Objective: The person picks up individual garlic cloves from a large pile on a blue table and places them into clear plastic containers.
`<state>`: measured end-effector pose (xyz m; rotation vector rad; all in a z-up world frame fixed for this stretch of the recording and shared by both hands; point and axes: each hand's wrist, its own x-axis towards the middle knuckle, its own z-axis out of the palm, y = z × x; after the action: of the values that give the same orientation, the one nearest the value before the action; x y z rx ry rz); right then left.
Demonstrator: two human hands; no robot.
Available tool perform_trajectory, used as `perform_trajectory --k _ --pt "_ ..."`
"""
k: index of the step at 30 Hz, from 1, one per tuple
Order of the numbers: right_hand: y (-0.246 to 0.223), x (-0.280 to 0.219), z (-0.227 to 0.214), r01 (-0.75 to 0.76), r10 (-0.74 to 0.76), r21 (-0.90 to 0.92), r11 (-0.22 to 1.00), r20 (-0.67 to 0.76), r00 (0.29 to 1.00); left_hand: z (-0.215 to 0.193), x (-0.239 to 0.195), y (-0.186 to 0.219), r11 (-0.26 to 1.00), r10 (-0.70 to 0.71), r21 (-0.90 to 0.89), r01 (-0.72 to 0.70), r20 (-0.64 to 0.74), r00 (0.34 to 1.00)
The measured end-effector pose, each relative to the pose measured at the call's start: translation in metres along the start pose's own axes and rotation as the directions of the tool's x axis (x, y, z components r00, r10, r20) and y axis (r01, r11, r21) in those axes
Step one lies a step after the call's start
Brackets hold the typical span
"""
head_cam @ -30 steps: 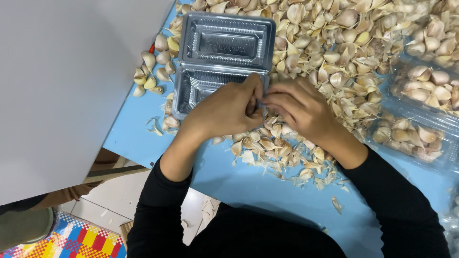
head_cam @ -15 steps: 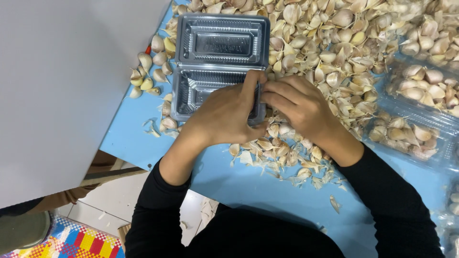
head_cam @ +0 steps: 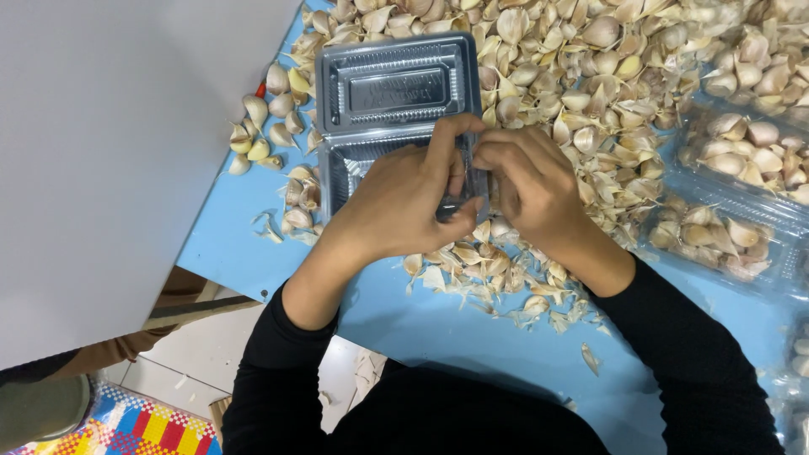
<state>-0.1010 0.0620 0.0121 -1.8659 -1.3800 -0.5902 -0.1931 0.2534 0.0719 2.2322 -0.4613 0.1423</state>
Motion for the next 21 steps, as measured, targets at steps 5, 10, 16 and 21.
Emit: perform_trajectory --k 5,10,16,21 --pt "-0.020 0.013 -0.012 -0.056 0.058 0.059 0.997 -0.024 0.998 0.012 -0.007 0.006 0.938 0.123 0.333 -0.091 -0.076 0.990" --pt "-0.006 0.003 -0.015 -0.061 0.072 0.132 0.989 -0.080 0.994 0.023 -0.011 0.013 0.898 0.178 0.433 -0.080 -0.193 0.965" --pt "-0.019 0.019 -0.048 -0.153 0.158 0.082 0.985 -0.047 0.986 0.026 -0.013 0.026 0.789 0.400 0.601 -0.129 -0.343 0.850" --pt "-0.051 0.036 -0.073 -0.564 0.541 0.545 0.621 0.223 0.811 0.042 -0.011 0.024 0.734 0.530 0.650 -0.197 -0.365 0.766"
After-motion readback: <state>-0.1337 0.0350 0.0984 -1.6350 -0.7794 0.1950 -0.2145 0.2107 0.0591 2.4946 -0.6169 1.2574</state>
